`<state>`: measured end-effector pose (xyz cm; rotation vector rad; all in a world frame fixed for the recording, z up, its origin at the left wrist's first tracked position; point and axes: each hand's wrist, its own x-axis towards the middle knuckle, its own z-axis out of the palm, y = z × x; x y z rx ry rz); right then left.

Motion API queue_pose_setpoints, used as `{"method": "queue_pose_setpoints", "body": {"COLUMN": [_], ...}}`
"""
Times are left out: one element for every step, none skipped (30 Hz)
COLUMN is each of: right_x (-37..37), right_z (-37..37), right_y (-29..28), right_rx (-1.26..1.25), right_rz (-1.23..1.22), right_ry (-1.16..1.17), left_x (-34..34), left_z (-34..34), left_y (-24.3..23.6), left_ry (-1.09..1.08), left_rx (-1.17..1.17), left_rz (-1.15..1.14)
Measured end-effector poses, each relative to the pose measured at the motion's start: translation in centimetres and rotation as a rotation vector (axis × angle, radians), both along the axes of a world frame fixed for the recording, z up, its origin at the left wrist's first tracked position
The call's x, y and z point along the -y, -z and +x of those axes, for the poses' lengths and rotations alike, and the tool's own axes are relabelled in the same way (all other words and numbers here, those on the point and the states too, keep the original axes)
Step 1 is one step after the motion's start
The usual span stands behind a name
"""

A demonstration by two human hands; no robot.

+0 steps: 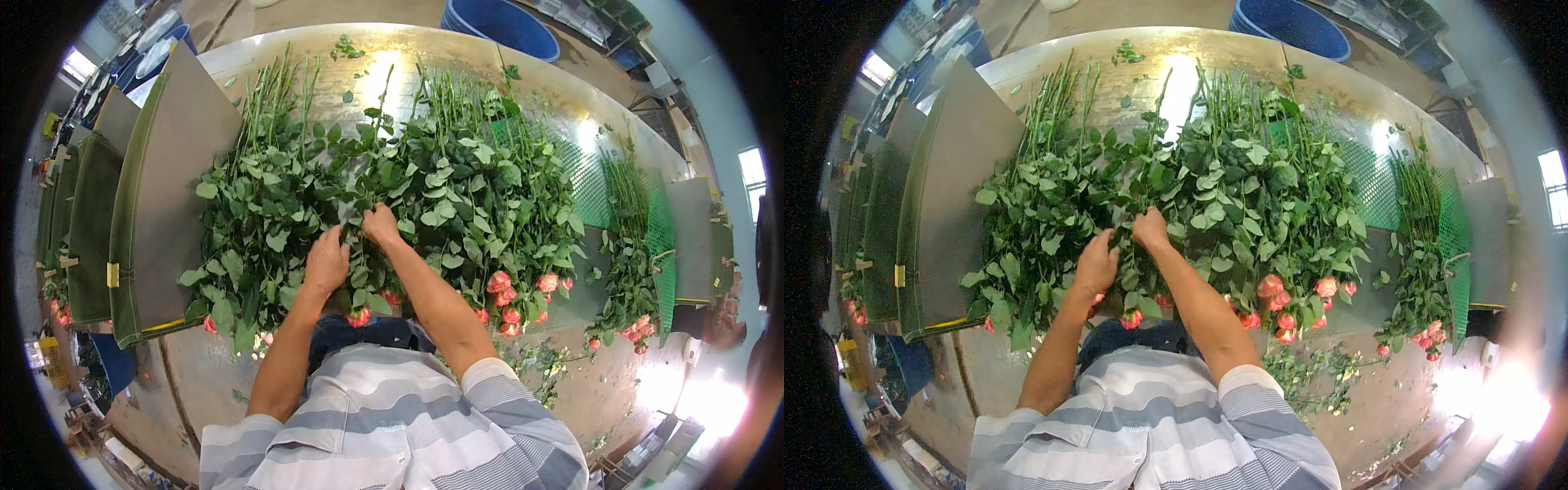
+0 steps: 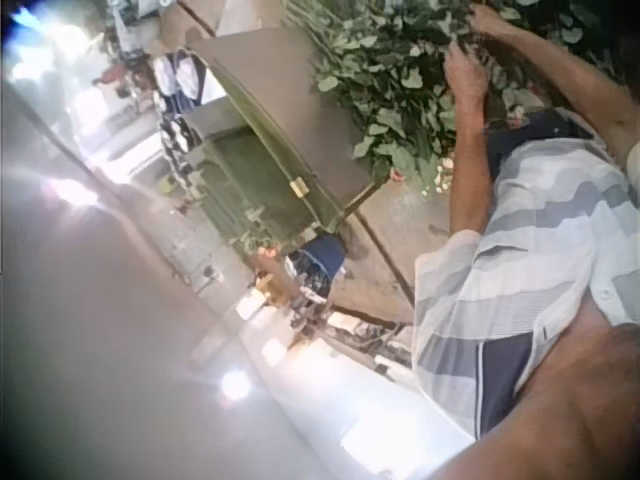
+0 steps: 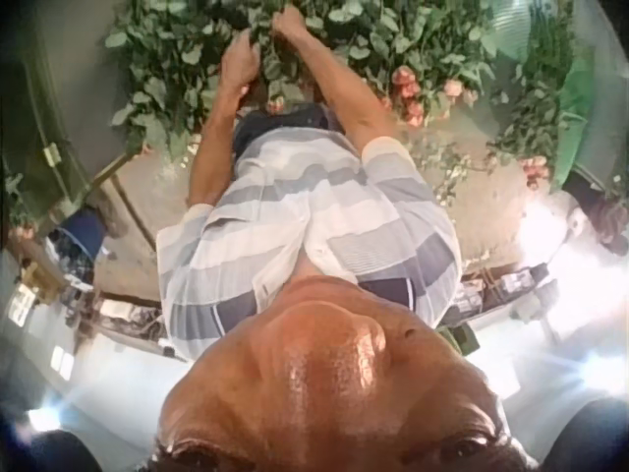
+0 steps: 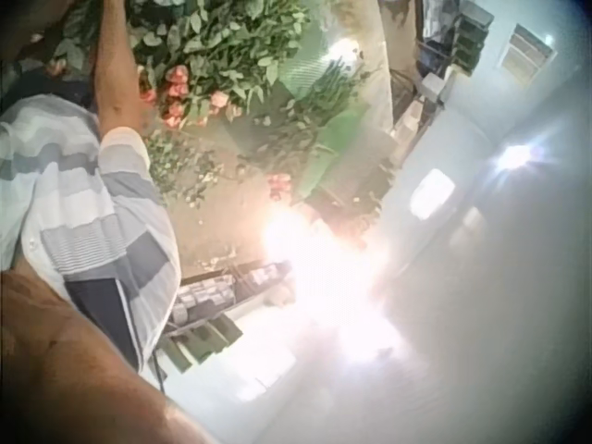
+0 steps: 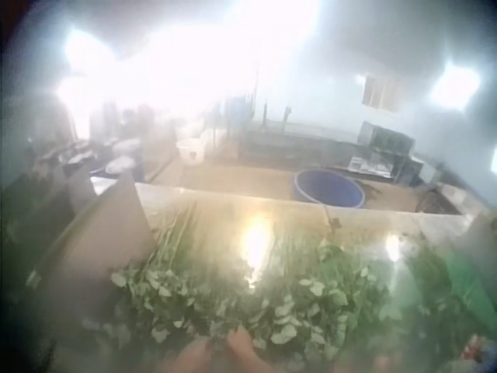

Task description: The person trims leaves from rose stems using a knife, then gathers the trimmed stems into bundles. The person repeatedly picks up stems, removes leaves, and places the trimmed stems into a growing pile on the table.

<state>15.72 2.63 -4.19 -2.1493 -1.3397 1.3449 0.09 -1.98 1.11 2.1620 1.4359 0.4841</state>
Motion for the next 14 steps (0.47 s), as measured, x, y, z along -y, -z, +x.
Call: {"method": "queue_pose_setpoints", "body": {"right_x": [0.6,0.9,1.0,1.5,2.2,3.0,3.6,4.2,4.4,4.4,4.5,4.6,4.2,3.5], "right_z": [-0.8,-0.1,0.7,0.5,0.2,0.4,1.9,3.3,5.1,7.8,11.1,12.1,12.6,12.6], "right_y": [-2.3,-1.6,-0.9,-2.1,-4.8,-7.1,-5.9,-7.8,-8.7,-8.6,-7.2,-7.8,-9.0,-10.7], "right_rx": [-0.049,-0.188,-0.180,-0.089,0.003,0.022,0.176,0.217,0.415,0.483,0.598,0.641,0.630,0.584], "right_rz": [0.022,0.042,0.057,0.103,0.148,0.196,0.476,0.676,0.762,0.754,0.750,0.620,0.342,0.035], "right_ry": [0.086,0.269,0.249,0.160,0.066,0.092,0.142,0.209,0.235,0.276,0.264,0.285,0.245,0.117], "left_x": [0.7,1.2,1.4,1.5,1.5,1.5,1.6,1.5,1.4,1.2,0.9,0.6,0.4,0.2], "left_z": [0.0,1.1,2.2,2.3,2.3,2.6,3.2,3.3,3.4,3.7,4.2,4.3,4.3,4.3], "left_y": [0.6,0.3,0.0,0.4,0.6,0.7,0.6,0.3,0.5,0.7,0.7,1.0,1.5,2.3], "left_ry": [-0.014,0.008,0.034,0.029,0.014,0.010,0.017,-0.004,-0.005,-0.003,0.012,0.008,0.007,0.005], "left_rx": [0.051,0.055,0.058,-0.021,-0.088,-0.151,-0.213,-0.294,-0.291,-0.290,-0.287,-0.295,-0.304,-0.315], "left_rz": [0.016,0.011,0.006,0.049,0.000,-0.049,-0.095,-0.086,-0.102,-0.114,-0.118,-0.127,-0.133,-0.139]}}
